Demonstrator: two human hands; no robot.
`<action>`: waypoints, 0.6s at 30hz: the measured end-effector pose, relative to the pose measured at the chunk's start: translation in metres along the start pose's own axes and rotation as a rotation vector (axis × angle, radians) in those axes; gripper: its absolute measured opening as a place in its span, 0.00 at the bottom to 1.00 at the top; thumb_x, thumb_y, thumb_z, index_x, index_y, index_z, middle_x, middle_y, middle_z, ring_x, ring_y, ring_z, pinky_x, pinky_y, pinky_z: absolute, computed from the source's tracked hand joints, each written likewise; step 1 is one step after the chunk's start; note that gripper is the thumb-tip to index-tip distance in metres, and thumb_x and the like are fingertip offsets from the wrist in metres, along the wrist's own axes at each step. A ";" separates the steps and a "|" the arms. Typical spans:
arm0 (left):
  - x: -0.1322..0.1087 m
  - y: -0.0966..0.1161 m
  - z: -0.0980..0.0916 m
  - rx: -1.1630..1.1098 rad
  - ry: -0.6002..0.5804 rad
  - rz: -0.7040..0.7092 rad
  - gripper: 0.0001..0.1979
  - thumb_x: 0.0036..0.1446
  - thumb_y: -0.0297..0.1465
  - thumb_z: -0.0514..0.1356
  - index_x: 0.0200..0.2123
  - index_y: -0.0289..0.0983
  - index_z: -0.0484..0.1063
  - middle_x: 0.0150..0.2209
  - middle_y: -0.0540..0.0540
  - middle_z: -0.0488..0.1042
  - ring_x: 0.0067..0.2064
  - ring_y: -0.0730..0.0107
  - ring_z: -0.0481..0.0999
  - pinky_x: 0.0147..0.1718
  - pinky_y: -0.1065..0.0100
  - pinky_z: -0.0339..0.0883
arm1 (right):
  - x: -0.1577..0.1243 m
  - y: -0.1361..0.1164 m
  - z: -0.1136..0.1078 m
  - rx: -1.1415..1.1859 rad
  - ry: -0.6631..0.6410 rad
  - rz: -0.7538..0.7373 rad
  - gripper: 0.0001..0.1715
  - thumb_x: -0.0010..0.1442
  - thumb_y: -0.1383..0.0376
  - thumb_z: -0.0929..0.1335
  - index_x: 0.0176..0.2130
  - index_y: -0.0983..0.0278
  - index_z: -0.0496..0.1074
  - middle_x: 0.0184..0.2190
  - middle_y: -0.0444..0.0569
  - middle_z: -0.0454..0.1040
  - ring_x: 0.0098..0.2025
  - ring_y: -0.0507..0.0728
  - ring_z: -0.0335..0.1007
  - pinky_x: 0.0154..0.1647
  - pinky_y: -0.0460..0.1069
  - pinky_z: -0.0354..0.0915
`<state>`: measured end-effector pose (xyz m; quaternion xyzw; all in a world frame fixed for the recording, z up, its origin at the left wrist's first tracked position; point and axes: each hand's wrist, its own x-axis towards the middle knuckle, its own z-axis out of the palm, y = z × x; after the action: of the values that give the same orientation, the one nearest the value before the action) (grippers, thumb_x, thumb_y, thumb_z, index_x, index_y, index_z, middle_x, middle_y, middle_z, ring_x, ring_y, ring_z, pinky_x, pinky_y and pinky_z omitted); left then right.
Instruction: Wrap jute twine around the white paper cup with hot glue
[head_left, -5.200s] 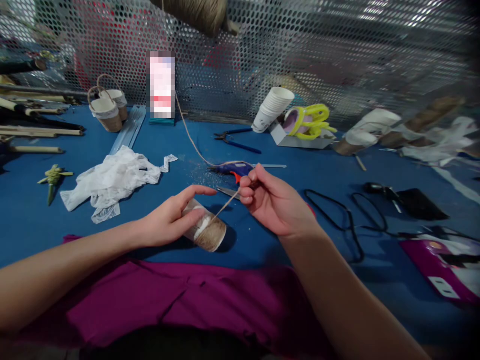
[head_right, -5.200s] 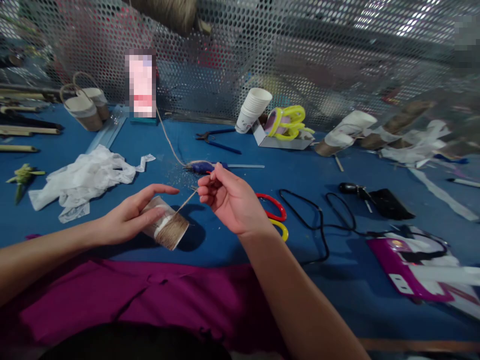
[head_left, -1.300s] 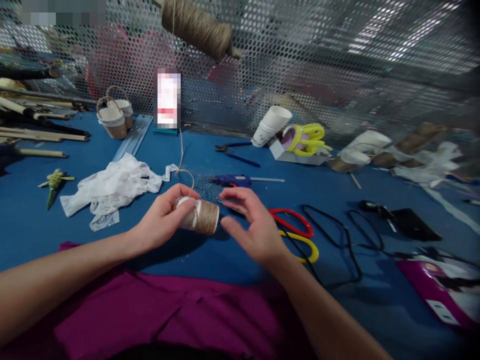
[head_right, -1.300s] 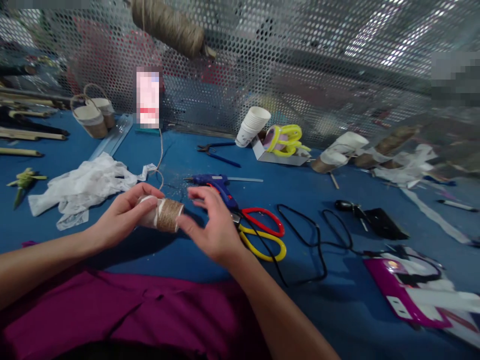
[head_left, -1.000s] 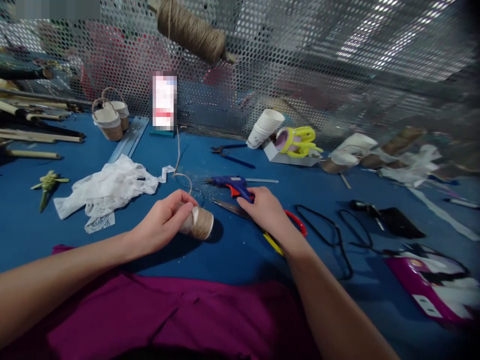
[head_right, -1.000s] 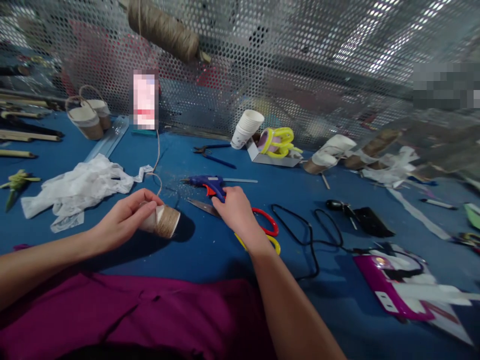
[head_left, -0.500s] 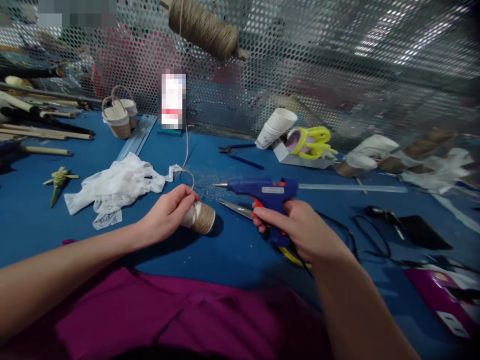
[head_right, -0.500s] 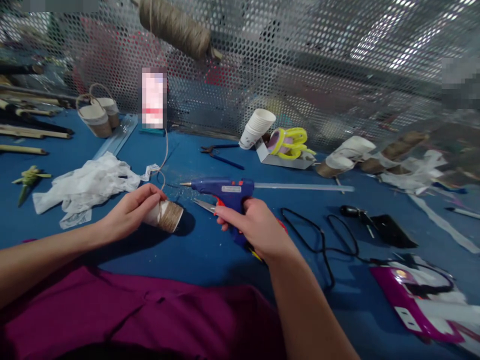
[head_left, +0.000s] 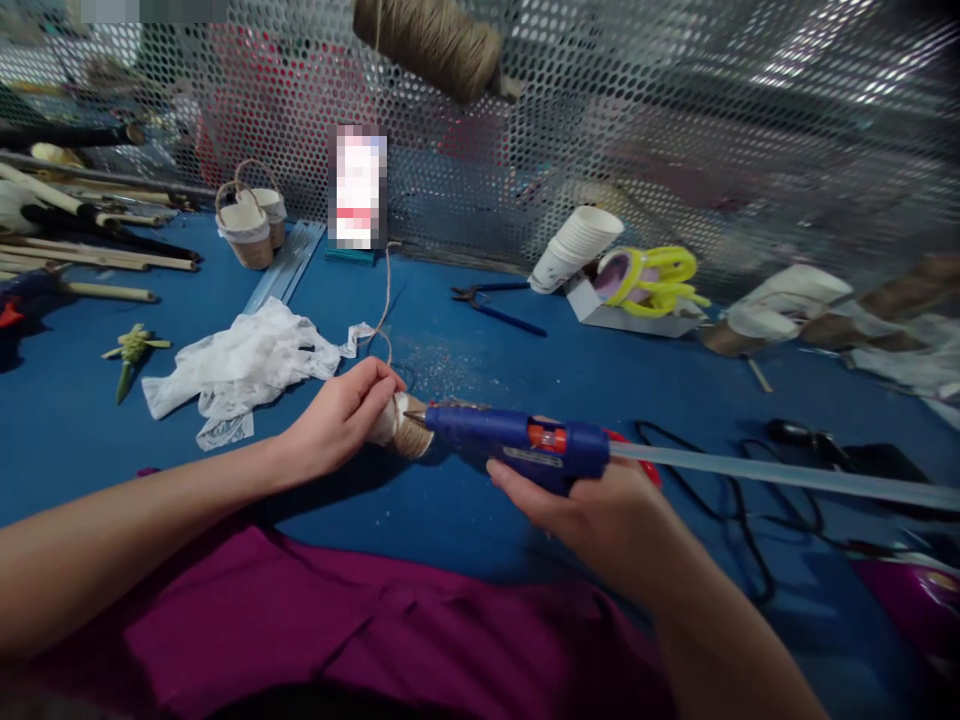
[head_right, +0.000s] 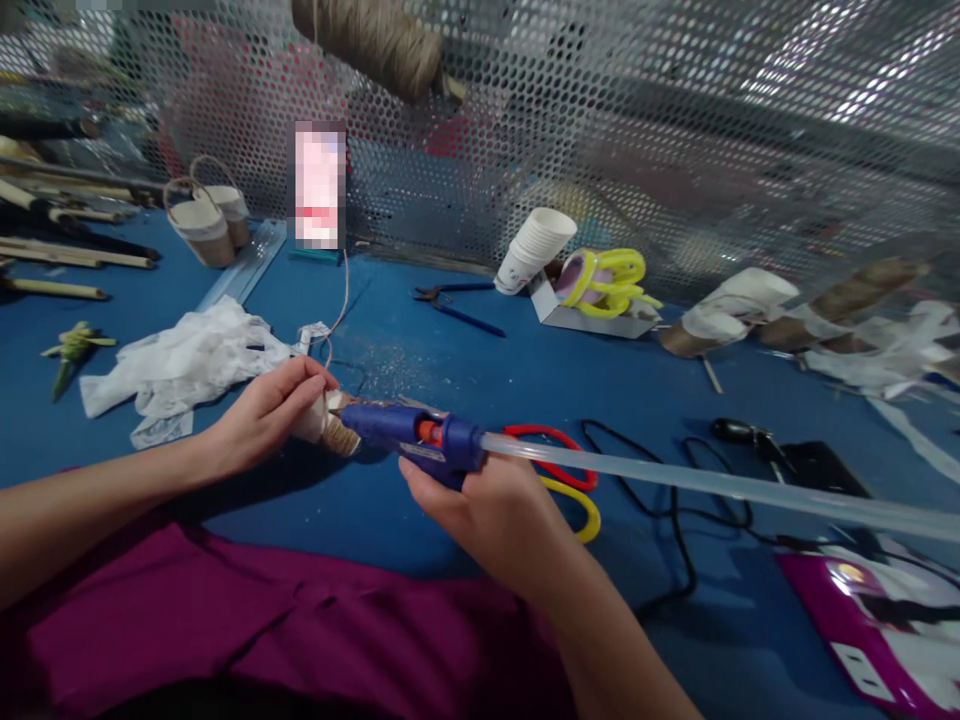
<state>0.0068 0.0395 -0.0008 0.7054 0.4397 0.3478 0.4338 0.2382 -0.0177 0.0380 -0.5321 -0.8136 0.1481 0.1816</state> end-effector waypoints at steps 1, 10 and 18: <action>0.000 0.000 0.000 0.007 0.001 -0.001 0.10 0.61 0.32 0.46 0.34 0.35 0.63 0.28 0.49 0.66 0.29 0.74 0.64 0.28 0.71 0.58 | -0.001 0.001 0.000 -0.084 0.022 -0.082 0.12 0.51 0.66 0.64 0.33 0.55 0.75 0.20 0.46 0.75 0.28 0.58 0.73 0.29 0.51 0.67; 0.000 0.003 0.000 0.040 0.007 -0.027 0.11 0.61 0.33 0.46 0.34 0.35 0.64 0.29 0.49 0.67 0.29 0.74 0.64 0.27 0.71 0.57 | 0.000 -0.005 0.001 -0.514 0.140 -0.537 0.24 0.54 0.74 0.57 0.36 0.54 0.76 0.24 0.47 0.77 0.31 0.62 0.75 0.29 0.54 0.68; 0.000 0.004 -0.001 0.035 -0.001 -0.027 0.10 0.61 0.32 0.45 0.34 0.35 0.64 0.29 0.49 0.67 0.29 0.74 0.63 0.28 0.71 0.57 | 0.003 -0.011 0.000 -0.449 0.055 -0.351 0.20 0.55 0.69 0.58 0.32 0.56 0.76 0.27 0.49 0.78 0.33 0.61 0.75 0.32 0.56 0.70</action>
<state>0.0077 0.0388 0.0033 0.7071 0.4548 0.3339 0.4263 0.2284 -0.0194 0.0431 -0.4138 -0.9005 -0.0838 0.1041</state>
